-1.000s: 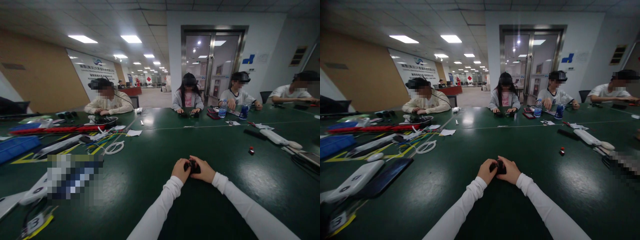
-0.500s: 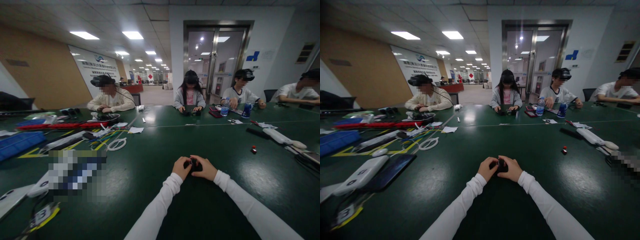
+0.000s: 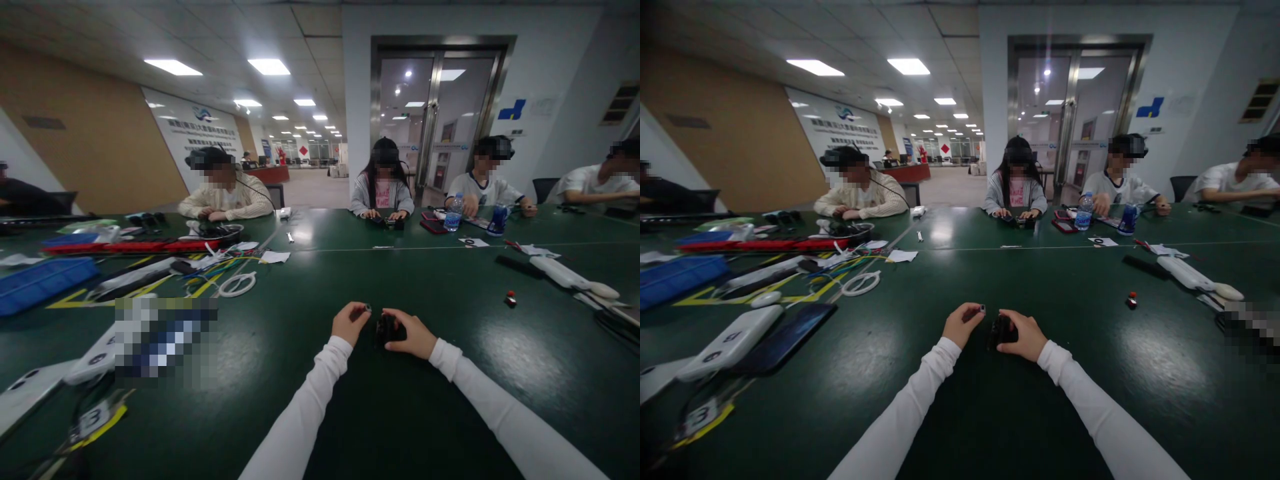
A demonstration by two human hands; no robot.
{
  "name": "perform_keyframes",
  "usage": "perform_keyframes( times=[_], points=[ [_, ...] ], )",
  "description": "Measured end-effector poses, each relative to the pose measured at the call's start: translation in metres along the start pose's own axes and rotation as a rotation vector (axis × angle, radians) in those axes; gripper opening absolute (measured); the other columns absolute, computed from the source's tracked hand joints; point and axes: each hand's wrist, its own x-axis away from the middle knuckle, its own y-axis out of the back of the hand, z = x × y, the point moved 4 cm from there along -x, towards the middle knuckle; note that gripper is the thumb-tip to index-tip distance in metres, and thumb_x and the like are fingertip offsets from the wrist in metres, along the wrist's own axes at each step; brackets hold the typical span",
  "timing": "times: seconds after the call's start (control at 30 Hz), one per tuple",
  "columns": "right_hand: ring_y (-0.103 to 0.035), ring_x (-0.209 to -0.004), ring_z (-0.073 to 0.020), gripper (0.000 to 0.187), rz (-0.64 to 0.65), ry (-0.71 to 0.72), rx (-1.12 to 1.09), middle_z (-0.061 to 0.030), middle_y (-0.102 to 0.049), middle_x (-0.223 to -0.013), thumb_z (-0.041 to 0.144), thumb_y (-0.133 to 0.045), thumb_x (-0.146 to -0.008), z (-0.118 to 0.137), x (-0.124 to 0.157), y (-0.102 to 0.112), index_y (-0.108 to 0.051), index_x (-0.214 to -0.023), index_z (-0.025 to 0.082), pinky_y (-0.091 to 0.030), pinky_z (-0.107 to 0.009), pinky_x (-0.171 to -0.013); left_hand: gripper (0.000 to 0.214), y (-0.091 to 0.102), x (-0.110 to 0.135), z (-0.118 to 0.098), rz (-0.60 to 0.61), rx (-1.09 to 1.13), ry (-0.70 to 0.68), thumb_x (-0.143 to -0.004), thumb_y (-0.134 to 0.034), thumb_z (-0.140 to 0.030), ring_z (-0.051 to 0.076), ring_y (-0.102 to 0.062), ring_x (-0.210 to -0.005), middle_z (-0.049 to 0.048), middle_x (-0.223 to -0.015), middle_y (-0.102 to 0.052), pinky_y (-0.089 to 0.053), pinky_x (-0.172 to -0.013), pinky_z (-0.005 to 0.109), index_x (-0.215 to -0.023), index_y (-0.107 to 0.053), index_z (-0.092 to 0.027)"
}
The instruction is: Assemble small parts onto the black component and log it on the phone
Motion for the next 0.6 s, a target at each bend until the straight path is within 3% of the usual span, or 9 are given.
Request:
perform_keyframes(
  times=[0.07, 0.17, 0.33, 0.47, 0.6],
  points=[
    [-0.051, -0.087, -0.0196, 0.074, 0.003, -0.003, 0.005, -0.005, -0.05, -0.113, 0.042, -0.064, -0.06, 0.0, 0.0, 0.0, -0.03, -0.123, 0.025, -0.034, -0.036, -0.08, 0.022, 0.024, -0.011, 0.009, -0.113, 0.112, 0.046, -0.062, -0.061, -0.028, 0.014, -0.056, -0.076, 0.0038, -0.08, -0.062, -0.043, -0.073, 0.029, -0.08, -0.06, -0.015],
    [-0.051, -0.088, -0.0199, 0.074, 0.009, -0.009, 0.017, -0.0054, -0.05, -0.111, 0.042, -0.064, -0.06, -0.001, 0.001, -0.001, -0.03, -0.123, 0.024, -0.033, -0.036, -0.08, 0.029, 0.074, -0.023, 0.026, -0.379, 0.332, 0.156, -0.056, -0.066, -0.028, 0.013, -0.057, -0.072, 0.004, -0.079, -0.062, -0.044, -0.064, 0.026, -0.081, -0.06, -0.015],
    [-0.051, -0.088, -0.0204, 0.072, 0.018, -0.029, 0.018, -0.0059, -0.051, -0.109, 0.041, -0.064, -0.061, 0.002, 0.003, -0.001, -0.031, -0.123, 0.024, -0.034, -0.036, -0.08, 0.029, 0.148, -0.015, 0.046, -0.786, 0.723, 0.297, -0.053, -0.068, -0.021, 0.009, -0.056, -0.064, -0.0001, -0.074, -0.059, -0.04, -0.055, 0.021, -0.08, -0.057, -0.018],
    [-0.051, -0.09, -0.0212, 0.07, 0.038, -0.037, 0.019, -0.006, -0.05, -0.109, 0.04, -0.063, -0.062, 0.005, 0.005, 0.001, -0.031, -0.123, 0.025, -0.033, -0.037, -0.081, 0.011, 0.172, -0.006, 0.051, -0.855, 0.919, 0.366, -0.064, -0.059, -0.023, 0.008, -0.054, -0.062, -0.0021, -0.067, -0.057, -0.041, -0.056, 0.021, -0.074, -0.055, -0.02],
    [-0.051, -0.09, -0.0213, 0.07, 0.037, -0.043, 0.012, -0.0056, -0.05, -0.11, 0.04, -0.063, -0.063, 0.006, 0.005, 0.001, -0.03, -0.123, 0.026, -0.034, -0.037, -0.081, 0.012, 0.169, -0.008, 0.051, -0.769, 0.915, 0.387, -0.072, -0.05, -0.03, 0.009, -0.054, -0.063, -0.0009, -0.063, -0.055, -0.041, -0.056, 0.021, -0.067, -0.054, -0.02]
  ],
)
